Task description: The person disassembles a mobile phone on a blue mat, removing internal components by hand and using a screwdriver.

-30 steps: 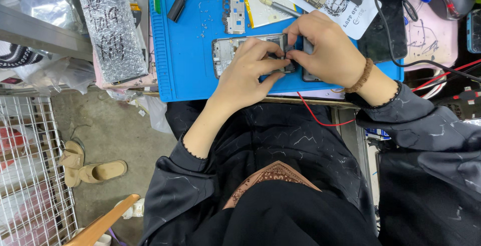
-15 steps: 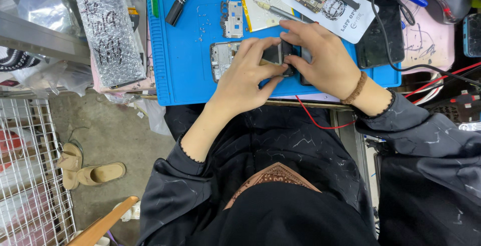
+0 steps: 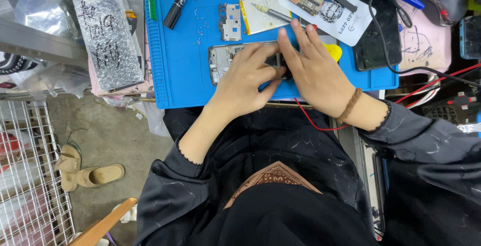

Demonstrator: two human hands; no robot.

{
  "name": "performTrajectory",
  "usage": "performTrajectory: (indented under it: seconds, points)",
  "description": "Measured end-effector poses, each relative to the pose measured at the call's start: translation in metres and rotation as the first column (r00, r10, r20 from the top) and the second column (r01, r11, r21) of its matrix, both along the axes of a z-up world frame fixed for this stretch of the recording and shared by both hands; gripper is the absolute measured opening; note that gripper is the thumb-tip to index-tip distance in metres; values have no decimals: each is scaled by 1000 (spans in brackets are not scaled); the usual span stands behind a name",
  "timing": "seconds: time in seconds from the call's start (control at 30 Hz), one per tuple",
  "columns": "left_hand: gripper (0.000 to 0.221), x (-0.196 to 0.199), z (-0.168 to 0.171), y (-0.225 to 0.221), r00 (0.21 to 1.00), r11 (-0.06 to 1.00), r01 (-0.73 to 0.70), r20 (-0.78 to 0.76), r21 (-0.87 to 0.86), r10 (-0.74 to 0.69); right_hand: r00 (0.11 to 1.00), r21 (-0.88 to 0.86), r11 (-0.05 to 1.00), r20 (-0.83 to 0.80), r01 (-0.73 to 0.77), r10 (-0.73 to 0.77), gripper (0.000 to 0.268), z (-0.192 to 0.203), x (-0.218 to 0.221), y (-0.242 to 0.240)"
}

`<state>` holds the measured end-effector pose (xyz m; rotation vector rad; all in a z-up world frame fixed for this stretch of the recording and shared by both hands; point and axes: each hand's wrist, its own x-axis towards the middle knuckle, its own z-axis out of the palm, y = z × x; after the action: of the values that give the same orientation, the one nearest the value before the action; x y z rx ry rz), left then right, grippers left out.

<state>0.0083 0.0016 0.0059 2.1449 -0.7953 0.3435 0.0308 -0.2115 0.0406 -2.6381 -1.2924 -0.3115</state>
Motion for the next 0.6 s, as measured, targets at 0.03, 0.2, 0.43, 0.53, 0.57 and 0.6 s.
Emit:
performTrajectory:
  seconds: [0.03,0.2,0.43,0.53,0.57,0.6]
  points:
    - [17,0,-1,0,1000,1000,-8,26,9,8,1000,12,1000,-25,-14,14,68,0,1,-1]
    - [20,-2,-5,-2,995,1000,-10,101,22,8,947,181,982,-303,-50,104,77,5,17,-16]
    - [22,-2,-5,-3,994,998,-16,107,62,9,937,180,984,-345,16,47,71,14,22,-19]
    - [23,-2,-5,-2,992,997,-15,129,78,5,956,140,990,-291,1,40,69,15,23,-14]
    - [24,-2,-5,-1,991,997,-9,134,74,-1,957,149,989,-288,-4,47,68,17,24,-16]
    - [25,-2,-5,-1,990,997,-3,139,73,-7,957,161,987,-284,-8,54,66,19,25,-16]
